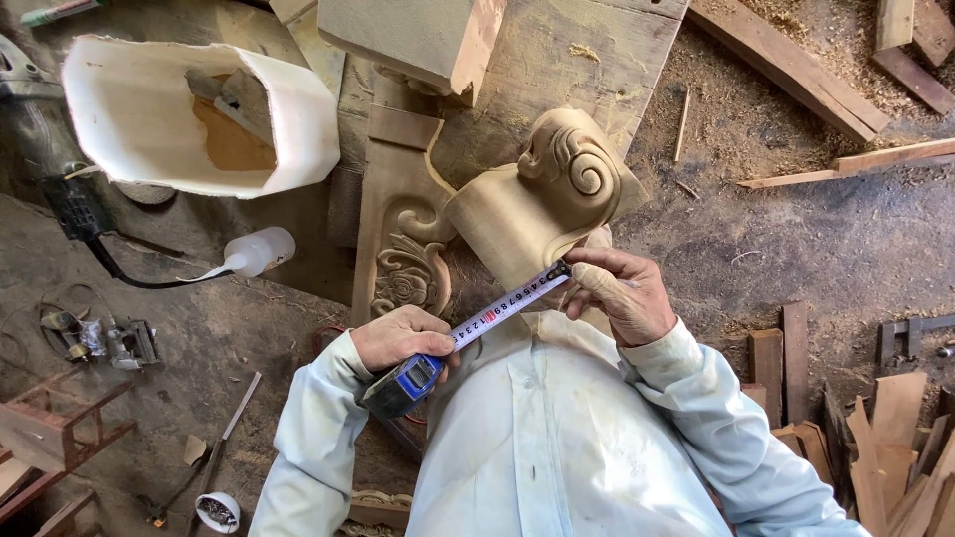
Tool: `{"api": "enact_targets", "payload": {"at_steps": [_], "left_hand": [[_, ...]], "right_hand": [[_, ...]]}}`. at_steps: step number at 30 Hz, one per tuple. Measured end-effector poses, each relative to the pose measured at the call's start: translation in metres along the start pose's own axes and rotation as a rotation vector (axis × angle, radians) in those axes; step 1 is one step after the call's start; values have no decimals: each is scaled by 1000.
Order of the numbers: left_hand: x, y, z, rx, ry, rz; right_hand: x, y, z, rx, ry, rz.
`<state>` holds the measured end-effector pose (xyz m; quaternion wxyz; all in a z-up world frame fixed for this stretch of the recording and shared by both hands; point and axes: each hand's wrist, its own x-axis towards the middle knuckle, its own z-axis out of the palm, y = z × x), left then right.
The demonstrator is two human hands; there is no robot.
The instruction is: Measuring and marking a carved wooden furniture component using a tape measure and a pen.
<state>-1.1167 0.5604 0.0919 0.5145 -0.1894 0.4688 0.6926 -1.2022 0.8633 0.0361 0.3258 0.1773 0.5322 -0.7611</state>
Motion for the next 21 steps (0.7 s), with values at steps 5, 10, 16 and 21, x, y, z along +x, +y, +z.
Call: {"api": "enact_targets", "payload": {"at_steps": [5, 10, 16, 21], "left_hand": [[2, -2, -3, 65, 0, 24], [-22, -20, 3, 106, 68, 55], [-54, -99, 14, 59, 181, 113], [-75, -150, 39, -646, 468, 415]], "right_hand": [[-3, -9, 6, 3, 13, 11], [-8, -9, 3, -170, -127, 11], [-19, -26, 47, -613, -380, 170], [-20, -17, 71, -804, -612, 114]]}}
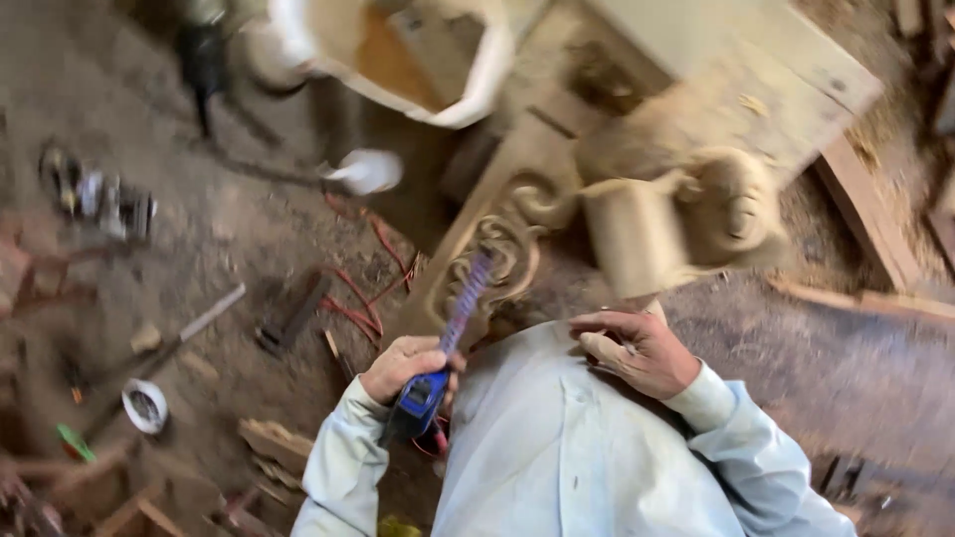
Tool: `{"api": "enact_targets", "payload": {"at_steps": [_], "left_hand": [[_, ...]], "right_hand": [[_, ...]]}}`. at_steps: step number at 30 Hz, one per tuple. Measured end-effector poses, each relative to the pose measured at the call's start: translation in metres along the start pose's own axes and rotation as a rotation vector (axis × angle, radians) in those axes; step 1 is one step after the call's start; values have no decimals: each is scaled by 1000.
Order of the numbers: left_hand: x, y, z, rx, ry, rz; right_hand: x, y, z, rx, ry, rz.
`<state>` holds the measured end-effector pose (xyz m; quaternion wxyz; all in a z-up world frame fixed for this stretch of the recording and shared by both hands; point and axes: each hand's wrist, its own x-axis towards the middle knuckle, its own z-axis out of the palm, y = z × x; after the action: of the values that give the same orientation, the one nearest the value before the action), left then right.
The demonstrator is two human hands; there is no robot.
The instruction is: Measuring and marking a carved wooden furniture component using a tape measure and a pen.
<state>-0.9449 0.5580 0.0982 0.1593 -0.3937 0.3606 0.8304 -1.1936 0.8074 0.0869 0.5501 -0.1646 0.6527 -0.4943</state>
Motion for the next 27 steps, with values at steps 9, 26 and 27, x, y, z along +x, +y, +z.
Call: {"api": "enact_targets", "payload": {"at_steps": [9, 26, 27], "left_hand": [[-19, -126, -5, -560, 562, 349], [37, -145, 57, -1005, 574, 654], [35, -140, 60, -1110, 565, 661]], "right_hand": [[38, -10, 37, -698, -271, -316], [133, 44, 67, -1215, -263, -1307], [136, 49, 61, -1239, -252, -1301]]}}
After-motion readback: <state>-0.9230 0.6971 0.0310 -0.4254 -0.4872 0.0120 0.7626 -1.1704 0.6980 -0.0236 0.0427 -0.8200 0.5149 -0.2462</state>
